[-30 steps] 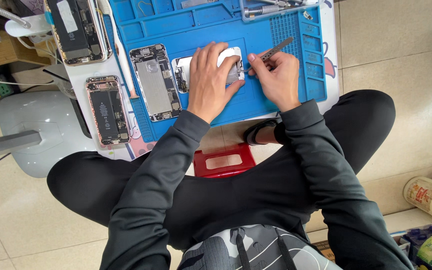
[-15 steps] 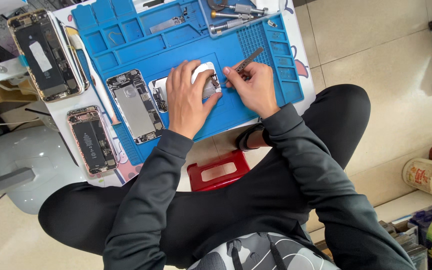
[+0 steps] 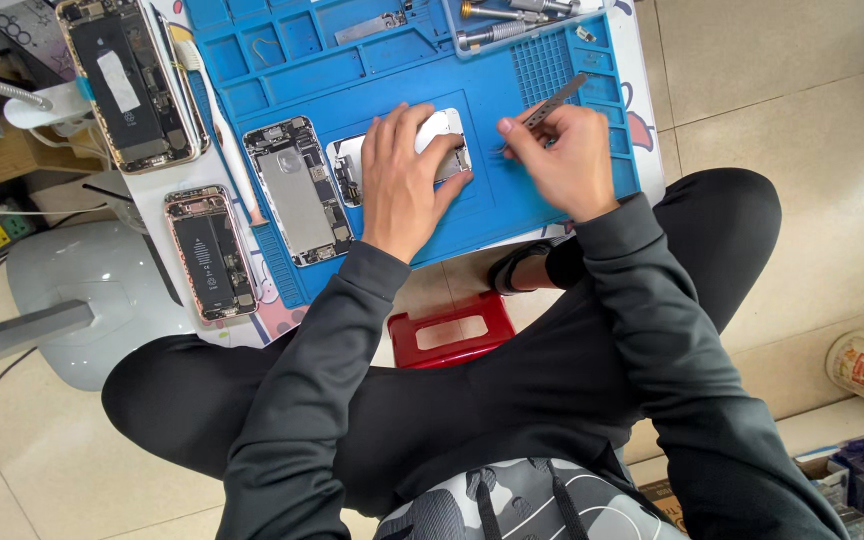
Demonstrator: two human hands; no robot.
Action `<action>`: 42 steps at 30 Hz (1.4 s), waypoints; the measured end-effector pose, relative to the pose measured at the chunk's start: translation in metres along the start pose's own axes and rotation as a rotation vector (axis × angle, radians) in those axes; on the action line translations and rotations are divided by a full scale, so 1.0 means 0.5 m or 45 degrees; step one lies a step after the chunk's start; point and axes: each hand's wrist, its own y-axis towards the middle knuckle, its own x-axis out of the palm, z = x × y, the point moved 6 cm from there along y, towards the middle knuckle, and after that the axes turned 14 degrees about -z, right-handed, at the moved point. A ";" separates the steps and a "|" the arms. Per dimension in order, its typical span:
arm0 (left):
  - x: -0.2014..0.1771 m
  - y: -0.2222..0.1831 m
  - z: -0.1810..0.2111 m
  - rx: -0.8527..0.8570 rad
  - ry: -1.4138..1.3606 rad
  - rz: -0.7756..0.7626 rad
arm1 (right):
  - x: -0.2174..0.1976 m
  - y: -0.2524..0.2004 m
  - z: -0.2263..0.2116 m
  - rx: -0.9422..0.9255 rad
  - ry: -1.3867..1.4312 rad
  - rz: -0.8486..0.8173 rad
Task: The person uses a metal prying tool to carefully separate the screen from the frame of a disassembled smartphone. They work along the edges of the device, lifting the display assembly to detach it from the main body.
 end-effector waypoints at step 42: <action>-0.068 0.002 -0.010 0.079 0.121 -0.090 | -0.205 -0.101 0.089 0.246 -0.651 0.082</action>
